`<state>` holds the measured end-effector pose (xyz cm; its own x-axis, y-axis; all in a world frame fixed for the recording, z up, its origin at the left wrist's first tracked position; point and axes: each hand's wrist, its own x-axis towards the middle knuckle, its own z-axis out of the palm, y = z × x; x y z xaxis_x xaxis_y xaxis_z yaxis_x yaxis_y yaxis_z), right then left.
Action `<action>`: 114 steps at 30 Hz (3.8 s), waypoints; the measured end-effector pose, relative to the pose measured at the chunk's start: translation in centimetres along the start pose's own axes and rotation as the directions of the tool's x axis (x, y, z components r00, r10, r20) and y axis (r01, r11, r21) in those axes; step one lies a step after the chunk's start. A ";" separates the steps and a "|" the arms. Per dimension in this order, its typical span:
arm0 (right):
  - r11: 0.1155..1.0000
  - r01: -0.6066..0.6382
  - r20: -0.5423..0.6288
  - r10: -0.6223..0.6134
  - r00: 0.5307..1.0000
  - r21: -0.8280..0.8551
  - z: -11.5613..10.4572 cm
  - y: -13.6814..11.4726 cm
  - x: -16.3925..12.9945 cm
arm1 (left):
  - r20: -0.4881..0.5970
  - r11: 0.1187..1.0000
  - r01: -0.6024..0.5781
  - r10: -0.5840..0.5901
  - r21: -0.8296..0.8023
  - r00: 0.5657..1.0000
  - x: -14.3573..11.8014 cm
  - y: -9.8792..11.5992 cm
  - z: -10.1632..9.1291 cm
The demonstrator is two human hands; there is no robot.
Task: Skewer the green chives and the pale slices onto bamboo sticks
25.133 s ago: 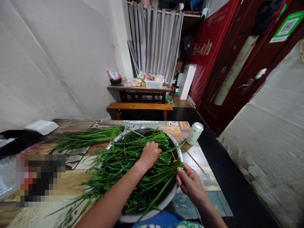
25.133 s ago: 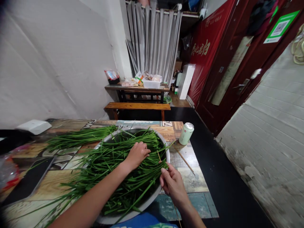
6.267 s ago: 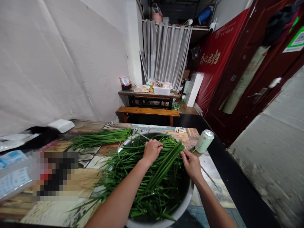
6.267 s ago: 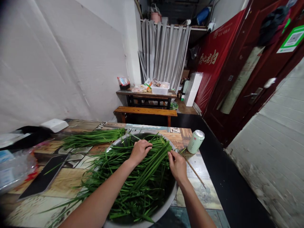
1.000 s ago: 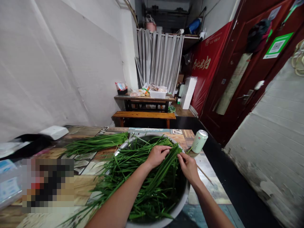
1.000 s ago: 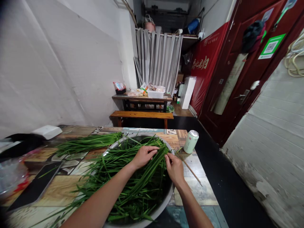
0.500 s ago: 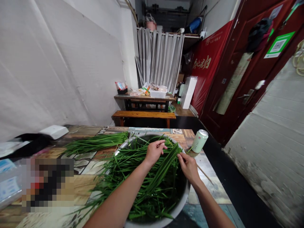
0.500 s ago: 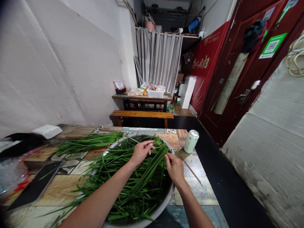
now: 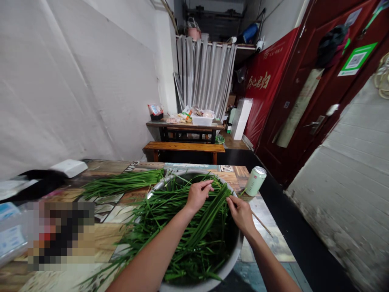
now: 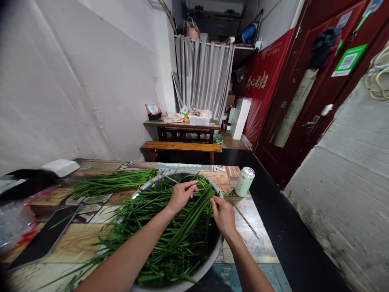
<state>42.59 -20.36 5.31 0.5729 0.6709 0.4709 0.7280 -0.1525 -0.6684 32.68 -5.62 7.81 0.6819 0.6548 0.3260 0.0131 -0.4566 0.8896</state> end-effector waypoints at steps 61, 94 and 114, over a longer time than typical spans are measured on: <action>0.944 -0.139 0.101 0.113 0.988 0.301 -2.5 -1.4 -0.3 | 0.032 0.993 -0.063 0.060 0.103 0.998 -0.2 1.2 0.5; 0.952 -0.138 0.083 0.119 0.989 0.275 -2.2 -0.6 -0.2 | 0.032 0.999 -0.031 0.032 -0.005 0.999 -0.4 1.6 1.1; 0.882 -0.209 0.123 0.173 0.977 0.422 -2.6 -0.4 -1.5 | 0.245 0.701 -0.320 0.210 0.637 0.947 -0.2 0.3 -1.2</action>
<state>42.38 -23.21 6.33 0.6393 0.7185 0.2740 0.3633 0.0319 -0.9311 31.66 -5.21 8.37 0.8275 0.3764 0.4166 0.2567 -0.9135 0.3155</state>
